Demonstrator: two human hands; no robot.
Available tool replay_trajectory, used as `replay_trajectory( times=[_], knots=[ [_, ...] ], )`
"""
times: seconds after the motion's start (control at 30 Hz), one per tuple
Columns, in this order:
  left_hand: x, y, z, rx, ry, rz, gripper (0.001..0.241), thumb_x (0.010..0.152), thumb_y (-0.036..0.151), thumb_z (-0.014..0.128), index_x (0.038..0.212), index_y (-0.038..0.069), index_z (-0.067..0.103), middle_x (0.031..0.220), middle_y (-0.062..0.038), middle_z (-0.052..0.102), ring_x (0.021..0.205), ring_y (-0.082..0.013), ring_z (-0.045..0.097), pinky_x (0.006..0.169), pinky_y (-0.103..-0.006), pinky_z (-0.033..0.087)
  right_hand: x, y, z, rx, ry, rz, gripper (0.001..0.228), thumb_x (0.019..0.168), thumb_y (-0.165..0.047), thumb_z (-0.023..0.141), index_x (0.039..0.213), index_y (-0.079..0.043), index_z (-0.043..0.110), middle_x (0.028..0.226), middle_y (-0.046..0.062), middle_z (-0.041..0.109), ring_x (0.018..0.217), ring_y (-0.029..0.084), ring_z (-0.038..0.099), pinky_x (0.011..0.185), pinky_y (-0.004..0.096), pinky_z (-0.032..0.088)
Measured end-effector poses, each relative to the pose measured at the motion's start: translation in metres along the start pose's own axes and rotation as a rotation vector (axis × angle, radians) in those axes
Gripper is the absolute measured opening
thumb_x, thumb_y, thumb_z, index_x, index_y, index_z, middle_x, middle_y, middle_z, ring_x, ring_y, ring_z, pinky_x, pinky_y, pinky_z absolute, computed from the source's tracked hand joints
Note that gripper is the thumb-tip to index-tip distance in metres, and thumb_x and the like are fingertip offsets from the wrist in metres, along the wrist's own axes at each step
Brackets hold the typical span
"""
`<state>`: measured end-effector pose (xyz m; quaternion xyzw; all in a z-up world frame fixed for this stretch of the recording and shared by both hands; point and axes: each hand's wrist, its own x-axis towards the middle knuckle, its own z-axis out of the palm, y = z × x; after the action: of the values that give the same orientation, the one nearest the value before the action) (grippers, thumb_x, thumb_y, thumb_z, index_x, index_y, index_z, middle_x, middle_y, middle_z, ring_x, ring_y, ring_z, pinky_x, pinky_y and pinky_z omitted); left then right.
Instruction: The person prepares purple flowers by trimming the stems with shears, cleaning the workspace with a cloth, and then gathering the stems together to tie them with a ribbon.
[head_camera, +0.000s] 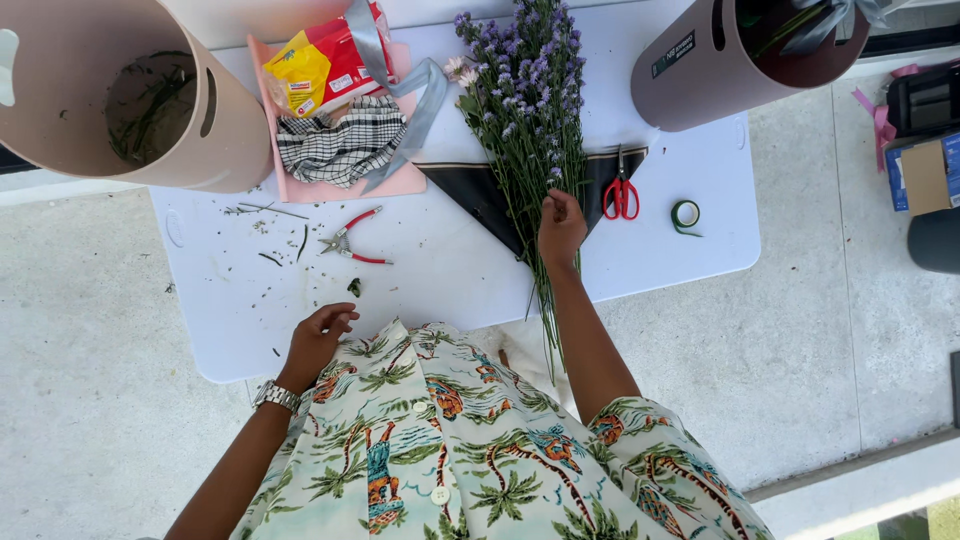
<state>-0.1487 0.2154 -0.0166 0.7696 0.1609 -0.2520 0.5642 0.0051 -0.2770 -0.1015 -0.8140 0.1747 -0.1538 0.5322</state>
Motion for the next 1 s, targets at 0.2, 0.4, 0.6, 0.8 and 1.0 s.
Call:
replay_trajectory(
  times=[0.2,0.4,0.6,0.8,1.0],
  knots=[
    [0.008,-0.02,0.015,-0.104,0.064,-0.019,0.031,0.117,0.017,0.058,0.14,0.01,0.078,0.124,-0.017,0.084,0.105,-0.027,0.078,0.086,-0.038,0.058,0.004,-0.039,-0.005,0.101,0.155,-0.059,0.018,0.119,-0.012,0.062,0.134,-0.01,0.073,0.105,0.01,0.075,0.082,0.013,0.068,0.063,0.035,0.059],
    [0.002,-0.045,0.019,-0.033,0.031,0.073,0.029,0.116,0.018,0.062,0.135,0.011,0.081,0.117,-0.017,0.085,0.103,-0.0305,0.081,0.086,-0.0434,0.061,0.008,0.006,0.005,-0.272,0.063,-0.033,0.022,0.111,-0.007,0.07,0.132,-0.01,0.071,0.109,0.008,0.071,0.096,0.024,0.074,0.07,0.042,0.07],
    [-0.016,-0.068,-0.009,-0.032,0.075,0.093,0.027,0.116,0.019,0.065,0.136,0.012,0.08,0.117,-0.016,0.086,0.102,-0.0291,0.081,0.086,-0.0429,0.062,-0.011,-0.023,0.02,-0.557,0.175,-0.097,0.03,0.11,-0.015,0.073,0.137,-0.024,0.063,0.13,0.004,0.063,0.133,0.041,0.053,0.095,0.069,0.052],
    [-0.029,-0.078,-0.034,-0.119,0.114,0.095,0.031,0.121,0.028,0.058,0.137,0.015,0.082,0.117,-0.016,0.086,0.103,-0.0271,0.081,0.083,-0.0392,0.062,-0.073,-0.086,0.086,-0.468,-0.135,-0.295,0.022,0.115,-0.014,0.064,0.136,-0.019,0.063,0.14,0.009,0.058,0.127,0.037,0.057,0.098,0.06,0.048],
    [-0.022,-0.105,-0.067,-0.15,0.09,0.155,0.032,0.12,0.034,0.062,0.137,0.016,0.082,0.117,-0.014,0.087,0.102,-0.024,0.082,0.084,-0.0374,0.063,-0.131,-0.113,0.176,-0.857,-0.913,-0.447,0.06,0.105,-0.043,0.076,0.159,-0.028,0.056,0.159,0.003,0.057,0.151,0.032,0.05,0.115,0.055,0.05]
  ],
)
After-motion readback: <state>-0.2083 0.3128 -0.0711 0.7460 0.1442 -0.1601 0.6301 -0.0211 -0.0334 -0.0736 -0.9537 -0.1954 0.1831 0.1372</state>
